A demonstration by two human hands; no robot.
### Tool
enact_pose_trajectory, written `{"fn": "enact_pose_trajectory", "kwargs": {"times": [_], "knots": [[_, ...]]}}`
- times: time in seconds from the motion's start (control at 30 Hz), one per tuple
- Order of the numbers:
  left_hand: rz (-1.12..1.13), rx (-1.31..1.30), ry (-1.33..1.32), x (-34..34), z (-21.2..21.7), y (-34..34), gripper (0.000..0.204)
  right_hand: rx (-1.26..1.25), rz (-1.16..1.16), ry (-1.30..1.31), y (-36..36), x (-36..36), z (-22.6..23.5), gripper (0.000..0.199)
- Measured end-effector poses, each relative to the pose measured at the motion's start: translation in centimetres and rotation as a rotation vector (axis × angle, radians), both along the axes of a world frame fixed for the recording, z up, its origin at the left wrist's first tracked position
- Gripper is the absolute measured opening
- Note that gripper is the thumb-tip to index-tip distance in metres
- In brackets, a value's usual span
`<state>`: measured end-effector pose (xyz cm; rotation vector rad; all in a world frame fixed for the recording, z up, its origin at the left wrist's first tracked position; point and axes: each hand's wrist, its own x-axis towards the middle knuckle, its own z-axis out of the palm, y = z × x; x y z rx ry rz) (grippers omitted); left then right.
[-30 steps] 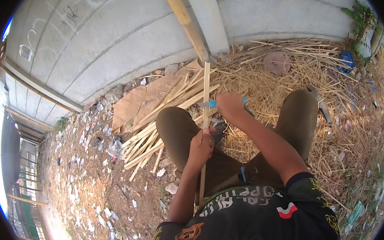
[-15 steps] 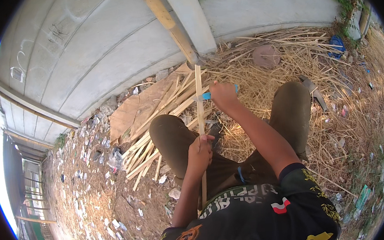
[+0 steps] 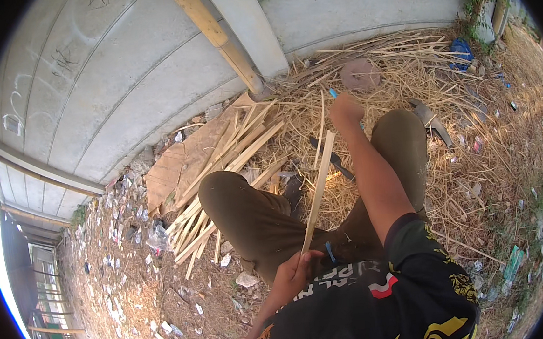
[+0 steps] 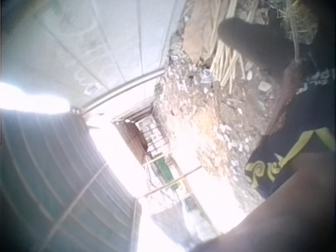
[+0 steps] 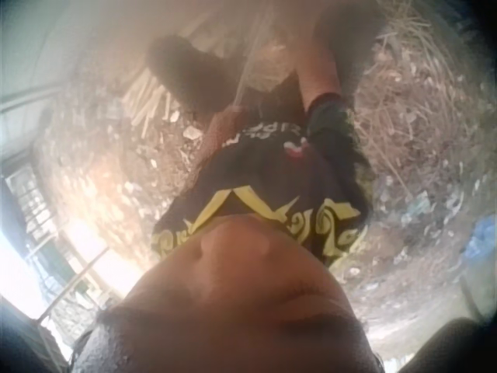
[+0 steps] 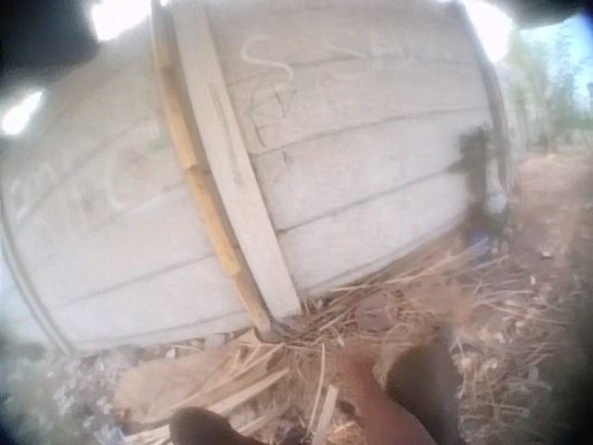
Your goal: The person sits on the ground and uses a knife to sharpen a thin wooden stick. They hold the stick with one hand and scrape the blade along its length to create a pointed tip. The person then inspects the sharpened end of the stick.
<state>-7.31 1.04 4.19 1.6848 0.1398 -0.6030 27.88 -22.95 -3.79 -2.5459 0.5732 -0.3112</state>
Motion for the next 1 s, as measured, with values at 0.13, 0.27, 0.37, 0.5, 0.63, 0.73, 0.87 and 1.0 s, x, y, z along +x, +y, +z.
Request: {"fn": "enact_pose_trajectory", "kwargs": {"times": [0.13,0.27,0.37,0.5,0.63,0.73,0.87,1.0], "knots": [[0.309,-0.165,0.088,0.4,1.3,2.7,0.036,0.463,0.139,-0.139,2.9,-1.4,1.8,0.025],[0.385,-0.263,-0.013,4.5,0.9,3.4,0.032,0.281,0.479,-0.334,8.3,-5.6,4.0,0.019],[0.395,-0.189,-0.075,5.8,0.7,2.8,0.031,0.078,0.702,-0.397,11.9,-7.8,3.8,0.015],[0.444,-0.154,-0.112,5.8,0.4,2.2,0.030,0.019,0.853,-0.425,13.9,-9.6,2.5,0.012],[0.450,-0.178,-0.126,5.6,0.1,2.5,0.030,0.059,0.921,-0.548,14.1,-10.5,1.7,0.012],[0.472,-0.196,-0.140,5.6,-0.2,2.4,0.031,0.067,0.958,-0.602,14.3,-11.0,1.3,0.012],[0.463,-0.210,-0.120,5.4,-0.4,2.6,0.031,0.039,0.946,-0.564,14.5,-11.3,1.0,0.009],[0.437,-0.269,-0.067,5.4,-0.2,3.1,0.031,-0.062,0.859,-0.596,15.0,-11.1,1.4,0.007]]}}
